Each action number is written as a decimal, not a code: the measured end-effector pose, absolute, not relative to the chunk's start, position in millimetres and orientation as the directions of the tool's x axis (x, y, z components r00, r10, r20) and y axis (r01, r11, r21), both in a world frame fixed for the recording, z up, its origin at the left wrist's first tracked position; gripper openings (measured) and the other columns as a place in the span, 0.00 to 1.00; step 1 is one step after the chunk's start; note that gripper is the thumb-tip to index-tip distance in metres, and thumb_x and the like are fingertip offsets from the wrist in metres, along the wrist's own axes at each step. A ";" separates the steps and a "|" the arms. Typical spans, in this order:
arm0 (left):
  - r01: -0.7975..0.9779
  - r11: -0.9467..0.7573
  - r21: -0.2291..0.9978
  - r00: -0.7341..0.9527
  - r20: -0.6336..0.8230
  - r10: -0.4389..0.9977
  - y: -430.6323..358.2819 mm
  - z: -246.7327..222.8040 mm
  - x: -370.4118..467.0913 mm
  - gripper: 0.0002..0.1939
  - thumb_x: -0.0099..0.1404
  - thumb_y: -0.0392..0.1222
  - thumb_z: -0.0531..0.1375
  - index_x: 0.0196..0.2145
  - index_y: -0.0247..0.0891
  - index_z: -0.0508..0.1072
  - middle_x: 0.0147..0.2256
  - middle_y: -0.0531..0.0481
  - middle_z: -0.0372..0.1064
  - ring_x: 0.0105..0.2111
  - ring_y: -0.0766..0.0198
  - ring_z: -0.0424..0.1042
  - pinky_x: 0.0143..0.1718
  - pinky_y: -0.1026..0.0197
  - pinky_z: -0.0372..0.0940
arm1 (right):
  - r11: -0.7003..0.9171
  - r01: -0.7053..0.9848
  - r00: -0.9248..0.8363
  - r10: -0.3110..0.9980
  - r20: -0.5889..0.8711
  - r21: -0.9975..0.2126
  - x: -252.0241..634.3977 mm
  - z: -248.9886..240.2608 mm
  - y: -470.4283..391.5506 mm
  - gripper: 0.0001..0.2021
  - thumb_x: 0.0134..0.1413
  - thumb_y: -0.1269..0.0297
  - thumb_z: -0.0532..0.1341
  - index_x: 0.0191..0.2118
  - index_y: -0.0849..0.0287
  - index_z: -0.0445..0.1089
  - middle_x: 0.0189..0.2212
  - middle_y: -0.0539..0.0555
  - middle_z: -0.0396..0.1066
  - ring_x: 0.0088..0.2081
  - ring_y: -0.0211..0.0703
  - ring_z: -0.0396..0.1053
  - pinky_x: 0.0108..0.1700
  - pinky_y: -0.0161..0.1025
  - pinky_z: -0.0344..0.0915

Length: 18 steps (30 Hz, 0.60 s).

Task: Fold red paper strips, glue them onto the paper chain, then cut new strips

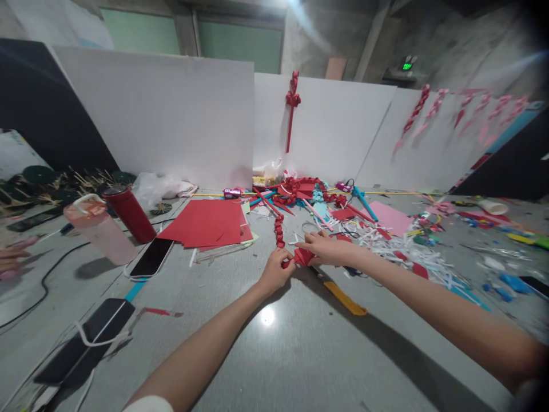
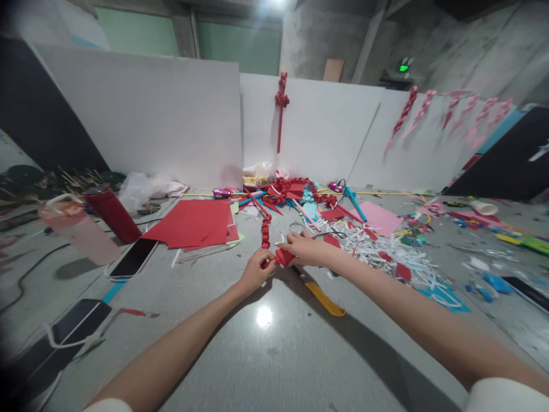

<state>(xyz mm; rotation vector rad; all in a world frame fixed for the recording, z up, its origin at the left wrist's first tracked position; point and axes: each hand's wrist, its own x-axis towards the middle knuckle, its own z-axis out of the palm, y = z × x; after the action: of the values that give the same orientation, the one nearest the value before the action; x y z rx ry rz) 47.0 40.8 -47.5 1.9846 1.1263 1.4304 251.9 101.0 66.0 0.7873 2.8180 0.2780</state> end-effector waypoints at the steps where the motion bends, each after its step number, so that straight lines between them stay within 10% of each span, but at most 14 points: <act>1: 0.357 -0.574 0.737 0.137 0.566 0.813 40.9 -47.3 47.0 0.07 0.66 0.33 0.58 0.30 0.41 0.70 0.32 0.50 0.70 0.39 0.57 0.68 0.46 0.55 0.63 | 0.840 0.490 -0.837 0.528 -0.144 0.232 252.0 65.7 101.2 0.33 0.59 0.58 0.70 0.68 0.56 0.64 0.49 0.65 0.69 0.53 0.64 0.68 0.53 0.52 0.59; 18: 0.334 -0.611 0.717 0.206 0.578 0.790 42.1 -48.3 42.5 0.10 0.71 0.41 0.62 0.30 0.41 0.74 0.37 0.46 0.74 0.47 0.53 0.66 0.54 0.49 0.62 | 0.835 0.510 -0.821 0.544 -0.173 0.207 246.6 73.2 92.5 0.32 0.57 0.62 0.70 0.66 0.56 0.66 0.51 0.65 0.69 0.55 0.65 0.67 0.54 0.52 0.60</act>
<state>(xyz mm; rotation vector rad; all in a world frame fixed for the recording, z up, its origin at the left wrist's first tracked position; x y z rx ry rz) 42.5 42.1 -48.3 2.0477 1.0432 1.3896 246.6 92.5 73.2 0.8123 2.7911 0.2223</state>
